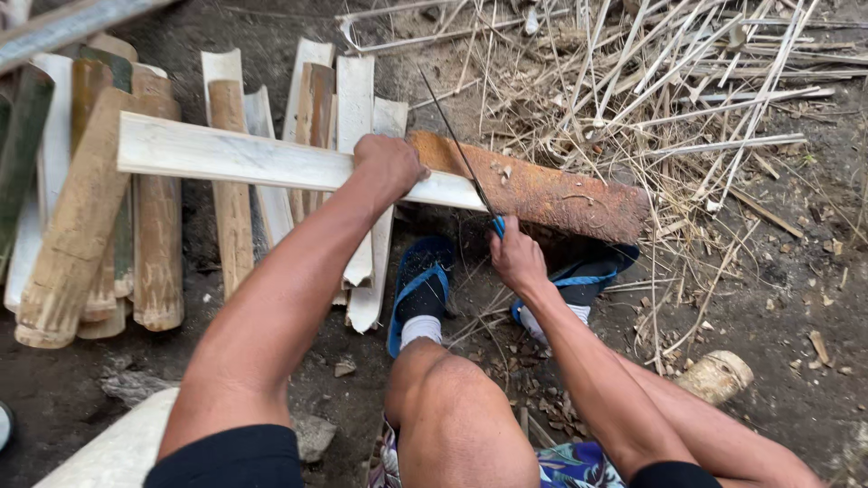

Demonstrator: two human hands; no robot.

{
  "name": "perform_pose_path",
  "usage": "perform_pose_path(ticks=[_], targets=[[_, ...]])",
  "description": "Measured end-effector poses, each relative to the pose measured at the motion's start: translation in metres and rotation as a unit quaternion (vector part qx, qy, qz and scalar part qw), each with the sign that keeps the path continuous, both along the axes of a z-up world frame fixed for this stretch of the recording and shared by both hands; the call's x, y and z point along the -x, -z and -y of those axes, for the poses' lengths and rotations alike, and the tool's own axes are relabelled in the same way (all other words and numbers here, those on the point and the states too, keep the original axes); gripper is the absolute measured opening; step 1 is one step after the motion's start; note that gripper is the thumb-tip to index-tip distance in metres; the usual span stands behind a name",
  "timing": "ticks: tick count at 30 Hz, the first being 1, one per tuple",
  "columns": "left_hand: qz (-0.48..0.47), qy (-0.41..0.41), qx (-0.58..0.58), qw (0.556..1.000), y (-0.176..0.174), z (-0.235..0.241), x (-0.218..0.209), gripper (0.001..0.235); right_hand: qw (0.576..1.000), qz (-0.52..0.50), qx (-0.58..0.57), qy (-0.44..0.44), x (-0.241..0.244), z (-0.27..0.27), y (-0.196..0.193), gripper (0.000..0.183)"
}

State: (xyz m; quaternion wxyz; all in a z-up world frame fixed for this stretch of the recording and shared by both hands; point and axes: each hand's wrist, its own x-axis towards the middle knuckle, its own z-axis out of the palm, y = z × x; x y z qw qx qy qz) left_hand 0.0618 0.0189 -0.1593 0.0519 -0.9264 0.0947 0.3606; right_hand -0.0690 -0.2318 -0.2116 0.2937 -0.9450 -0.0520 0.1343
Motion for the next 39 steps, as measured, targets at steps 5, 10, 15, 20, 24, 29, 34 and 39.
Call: perform_pose_path(ticks=[5, 10, 15, 20, 24, 29, 34, 39], targets=[[-0.03, -0.028, -0.018, 0.999, -0.003, 0.004, -0.004, 0.053, 0.996, 0.034, -0.085, 0.015, 0.012, 0.008, -0.011, 0.027], [-0.034, -0.039, -0.012, 0.999, -0.004, 0.002, -0.009, 0.055, 0.966, 0.164, -0.194, 0.04, 0.012, 0.003, -0.001, 0.029], [0.009, -0.005, 0.014, 1.0, 0.008, -0.006, 0.004, 0.057, 0.998, -0.035, 0.051, 0.03, -0.001, 0.012, 0.037, 0.032], [-0.141, -0.026, 0.136, 0.98, 0.041, -0.049, 0.046, 0.058, 0.996, -0.042, 0.021, 0.076, 0.029, 0.026, 0.057, 0.032], [-0.218, -0.131, 0.26, 0.931, 0.06, -0.046, 0.118, 0.047, 0.989, -0.051, -0.032, 0.139, 0.052, 0.015, 0.056, 0.029], [-0.145, -0.218, 0.332, 0.906, 0.041, -0.01, 0.169, 0.068, 0.979, 0.026, -0.108, 0.173, 0.046, -0.008, 0.033, 0.025], [-0.076, -0.266, 0.366, 0.888, 0.027, 0.008, 0.179, 0.078, 0.968, 0.137, -0.147, 0.153, 0.035, -0.025, 0.015, 0.026], [-0.043, -0.287, 0.43, 0.855, 0.033, 0.019, 0.183, 0.077, 0.97, 0.1, -0.152, 0.161, 0.03, -0.035, 0.012, 0.026]])
